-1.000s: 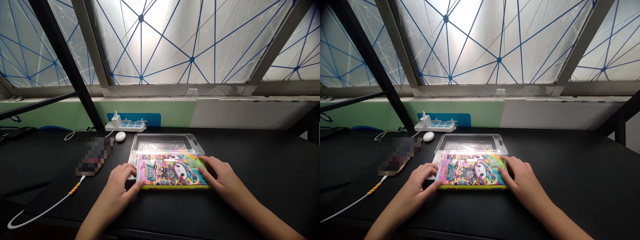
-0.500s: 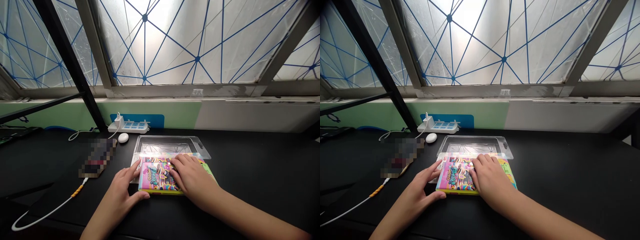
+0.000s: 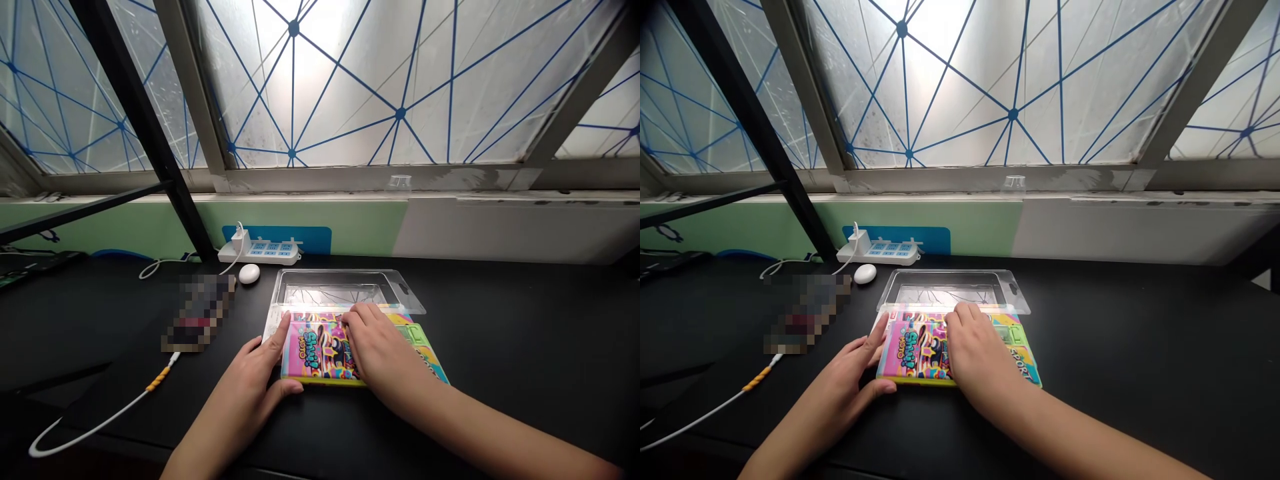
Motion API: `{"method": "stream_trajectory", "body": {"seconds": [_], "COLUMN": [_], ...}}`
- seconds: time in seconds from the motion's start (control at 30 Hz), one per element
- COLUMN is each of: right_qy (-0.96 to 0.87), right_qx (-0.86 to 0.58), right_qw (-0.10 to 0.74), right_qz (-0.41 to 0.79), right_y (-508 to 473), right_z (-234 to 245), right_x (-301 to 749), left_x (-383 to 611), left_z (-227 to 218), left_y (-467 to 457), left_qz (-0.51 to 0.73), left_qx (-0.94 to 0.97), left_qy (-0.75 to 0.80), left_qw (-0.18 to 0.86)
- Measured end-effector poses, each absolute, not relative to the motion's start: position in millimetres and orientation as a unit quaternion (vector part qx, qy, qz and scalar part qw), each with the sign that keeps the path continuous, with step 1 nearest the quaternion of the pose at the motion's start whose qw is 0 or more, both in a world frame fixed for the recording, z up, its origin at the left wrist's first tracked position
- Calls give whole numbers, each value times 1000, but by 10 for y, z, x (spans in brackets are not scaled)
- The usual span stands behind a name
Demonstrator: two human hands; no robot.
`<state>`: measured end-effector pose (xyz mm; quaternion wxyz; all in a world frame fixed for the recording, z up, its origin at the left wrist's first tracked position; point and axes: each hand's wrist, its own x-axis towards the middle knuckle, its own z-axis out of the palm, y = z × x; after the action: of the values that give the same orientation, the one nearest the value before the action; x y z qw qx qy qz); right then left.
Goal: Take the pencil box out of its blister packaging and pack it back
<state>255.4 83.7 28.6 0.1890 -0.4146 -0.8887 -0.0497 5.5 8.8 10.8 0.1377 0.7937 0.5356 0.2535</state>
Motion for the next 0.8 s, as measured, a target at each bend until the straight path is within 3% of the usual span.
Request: {"method": "stream_trajectory", "body": {"seconds": [0.53, 0.8], "right_qy": [-897, -889], "right_qx": [-380, -392], "right_qw": [227, 234], "right_qz": [6, 27], "right_y": [978, 1000], "right_z": [356, 338], "right_x": [2571, 2582], "left_x": [124, 110], "left_z": [167, 156], "left_y": [74, 56], "left_qz": [265, 290], "left_qx": [737, 700], "left_qy": [601, 608], "left_qw": [159, 237]}}
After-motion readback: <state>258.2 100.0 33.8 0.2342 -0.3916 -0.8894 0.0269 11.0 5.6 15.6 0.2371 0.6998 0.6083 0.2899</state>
